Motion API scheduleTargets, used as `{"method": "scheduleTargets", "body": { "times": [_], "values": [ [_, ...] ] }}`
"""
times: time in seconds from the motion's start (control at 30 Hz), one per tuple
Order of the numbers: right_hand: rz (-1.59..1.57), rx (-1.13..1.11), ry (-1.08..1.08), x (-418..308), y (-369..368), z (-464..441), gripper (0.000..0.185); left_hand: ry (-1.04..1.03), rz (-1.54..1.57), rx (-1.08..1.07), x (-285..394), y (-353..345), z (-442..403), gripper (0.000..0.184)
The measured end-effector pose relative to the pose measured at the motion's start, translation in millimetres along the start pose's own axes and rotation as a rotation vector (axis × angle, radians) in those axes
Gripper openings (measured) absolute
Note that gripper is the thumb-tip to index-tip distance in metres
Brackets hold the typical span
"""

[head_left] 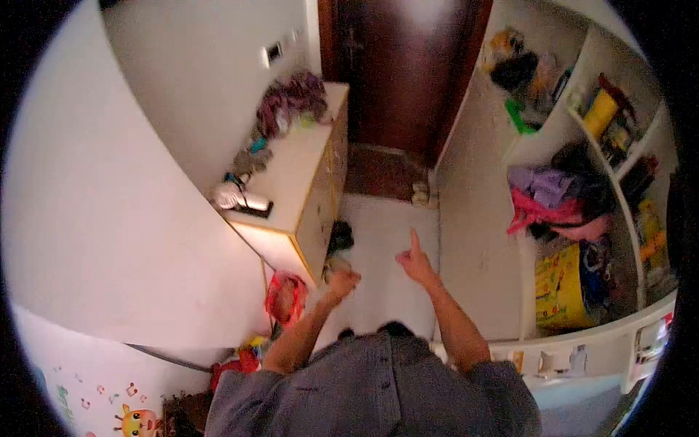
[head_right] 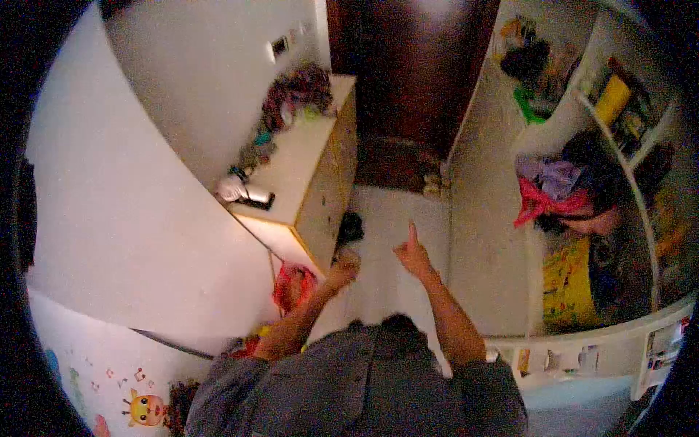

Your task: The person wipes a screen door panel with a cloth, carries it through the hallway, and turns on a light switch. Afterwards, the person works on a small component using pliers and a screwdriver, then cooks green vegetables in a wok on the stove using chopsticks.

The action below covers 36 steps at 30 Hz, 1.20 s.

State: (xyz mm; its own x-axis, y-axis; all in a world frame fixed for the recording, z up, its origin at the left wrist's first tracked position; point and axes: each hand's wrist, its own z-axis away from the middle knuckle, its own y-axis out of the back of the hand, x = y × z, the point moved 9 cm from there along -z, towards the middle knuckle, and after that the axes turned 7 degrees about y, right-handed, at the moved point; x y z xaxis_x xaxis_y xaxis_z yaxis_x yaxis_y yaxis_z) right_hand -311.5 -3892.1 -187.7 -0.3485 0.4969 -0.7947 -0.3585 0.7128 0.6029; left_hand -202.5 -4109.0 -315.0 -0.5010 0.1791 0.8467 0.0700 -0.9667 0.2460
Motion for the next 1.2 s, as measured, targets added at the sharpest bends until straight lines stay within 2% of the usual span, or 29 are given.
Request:
{"method": "scheduleTargets", "body": {
  "times": [0.1,0.2,0.3,0.37,0.43,0.5,0.63,0.73,0.87,0.93,1.03,1.13,1.2],
  "values": [
    [0.045,-0.044,0.012,25.2,-1.2,-29.0,0.098,-0.032,0.076,-0.037,12.8,3.4,-14.8,0.037],
    [0.071,-0.106,0.001,38.9,5.5,-69.3,0.097,0.054,0.209,-0.029,-2.8,1.0,-53.0,0.036],
    [0.078,-0.143,-0.055,50.1,29.3,-121.0,0.097,0.077,0.192,-0.062,8.4,3.8,-100.5,0.035],
    [0.011,-0.134,-0.1,53.7,51.3,-171.4,0.093,0.064,0.17,-0.033,46.0,7.8,-123.3,0.036],
    [-0.002,-0.139,-0.021,58.8,69.1,-228.6,0.093,0.03,0.152,0.021,84.1,12.9,-162.6,0.038],
    [-0.013,-0.161,0.038,58.2,87.4,-287.4,0.093,0.132,0.409,0.041,98.0,4.8,-209.3,0.044],
    [-0.004,-0.183,0.122,29.0,134.3,-377.8,0.093,0.118,0.443,0.062,200.5,4.3,-267.1,0.051],
    [0.027,-0.15,0.276,10.5,171.4,-450.4,0.092,0.053,0.393,0.101,293.4,3.2,-288.7,0.053],
    [0.022,-0.184,0.385,-16.1,182.8,-533.6,0.094,-0.026,0.333,0.194,347.7,19.1,-327.1,0.05],
    [-0.022,-0.193,0.432,-33.0,182.0,-573.0,0.094,-0.038,0.25,0.153,363.9,27.4,-356.7,0.047],
    [0.017,-0.219,0.442,-56.7,174.3,-624.7,0.092,-0.117,0.347,0.227,387.6,52.8,-399.7,0.045],
    [0.061,-0.343,0.451,-66.3,151.9,-680.7,0.093,-0.226,0.374,0.232,416.2,79.9,-464.0,0.043],
    [0.117,-0.345,0.503,-69.3,147.3,-720.8,0.093,-0.214,0.335,0.285,446.0,97.6,-501.3,0.044]
  ]
}}
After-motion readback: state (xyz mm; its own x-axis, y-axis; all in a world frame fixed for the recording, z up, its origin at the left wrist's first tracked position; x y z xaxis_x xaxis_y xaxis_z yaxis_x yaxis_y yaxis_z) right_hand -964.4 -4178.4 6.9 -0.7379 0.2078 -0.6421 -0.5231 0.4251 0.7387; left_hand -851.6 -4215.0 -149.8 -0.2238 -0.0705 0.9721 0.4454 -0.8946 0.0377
